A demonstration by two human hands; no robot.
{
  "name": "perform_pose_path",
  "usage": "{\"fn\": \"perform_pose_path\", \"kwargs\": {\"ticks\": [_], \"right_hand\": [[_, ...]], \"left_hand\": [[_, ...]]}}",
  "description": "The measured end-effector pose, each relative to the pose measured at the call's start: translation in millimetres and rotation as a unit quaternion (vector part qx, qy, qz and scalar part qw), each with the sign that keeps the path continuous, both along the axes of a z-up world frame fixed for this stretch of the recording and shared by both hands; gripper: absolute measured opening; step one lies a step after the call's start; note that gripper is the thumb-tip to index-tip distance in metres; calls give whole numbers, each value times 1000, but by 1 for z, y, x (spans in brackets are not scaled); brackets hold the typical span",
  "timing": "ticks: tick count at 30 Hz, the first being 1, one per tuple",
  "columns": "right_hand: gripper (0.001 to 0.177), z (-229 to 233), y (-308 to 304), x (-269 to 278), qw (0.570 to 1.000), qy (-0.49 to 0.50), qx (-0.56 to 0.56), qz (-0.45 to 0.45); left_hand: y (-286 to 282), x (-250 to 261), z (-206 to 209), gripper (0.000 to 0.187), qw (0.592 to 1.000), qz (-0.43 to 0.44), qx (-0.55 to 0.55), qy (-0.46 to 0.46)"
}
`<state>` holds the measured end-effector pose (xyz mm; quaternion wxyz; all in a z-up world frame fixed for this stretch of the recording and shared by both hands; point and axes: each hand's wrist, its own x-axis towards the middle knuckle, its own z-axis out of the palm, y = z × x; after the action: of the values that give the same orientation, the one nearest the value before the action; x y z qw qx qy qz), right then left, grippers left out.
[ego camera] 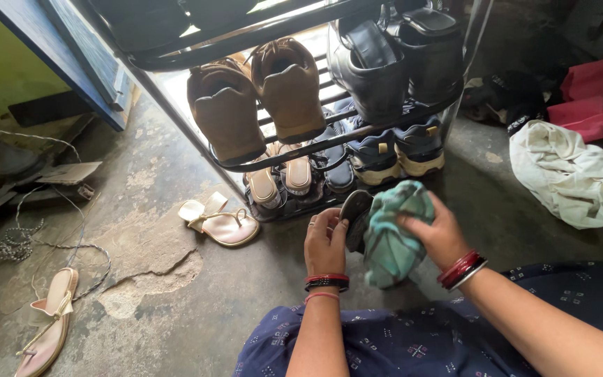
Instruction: The person sits on the floor and wipes a black sandal with a green cloth, then places it on a shoe rack. The person then wipes a second black sandal and places it on the rack. Finally, the person picks up a pair of beige sandals from the floor.
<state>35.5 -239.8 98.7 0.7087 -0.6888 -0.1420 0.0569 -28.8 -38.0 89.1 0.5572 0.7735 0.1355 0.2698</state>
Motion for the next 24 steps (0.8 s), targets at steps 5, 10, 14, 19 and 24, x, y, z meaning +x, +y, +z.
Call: {"fn": "perform_pose_path", "kwargs": {"ticks": [5, 10, 14, 19, 24], "right_hand": [[47, 56, 20, -18, 981, -157, -60, -97], [51, 62, 40, -31, 895, -402, -193, -9], [48, 47, 47, -31, 876, -393, -267, 78], [43, 21, 49, 3, 827, -413, -381, -7], [47, -20, 17, 50, 899, -226, -370, -57]], "left_hand": [[-4, -8, 10, 22, 1000, -10, 16, 3], [-1, -3, 3, 34, 997, -25, 69, -26], [9, -4, 4, 35, 991, -33, 112, -64], [12, 2, 3, 34, 989, -61, 128, -47], [0, 0, 3, 31, 995, -32, 87, -24]]}}
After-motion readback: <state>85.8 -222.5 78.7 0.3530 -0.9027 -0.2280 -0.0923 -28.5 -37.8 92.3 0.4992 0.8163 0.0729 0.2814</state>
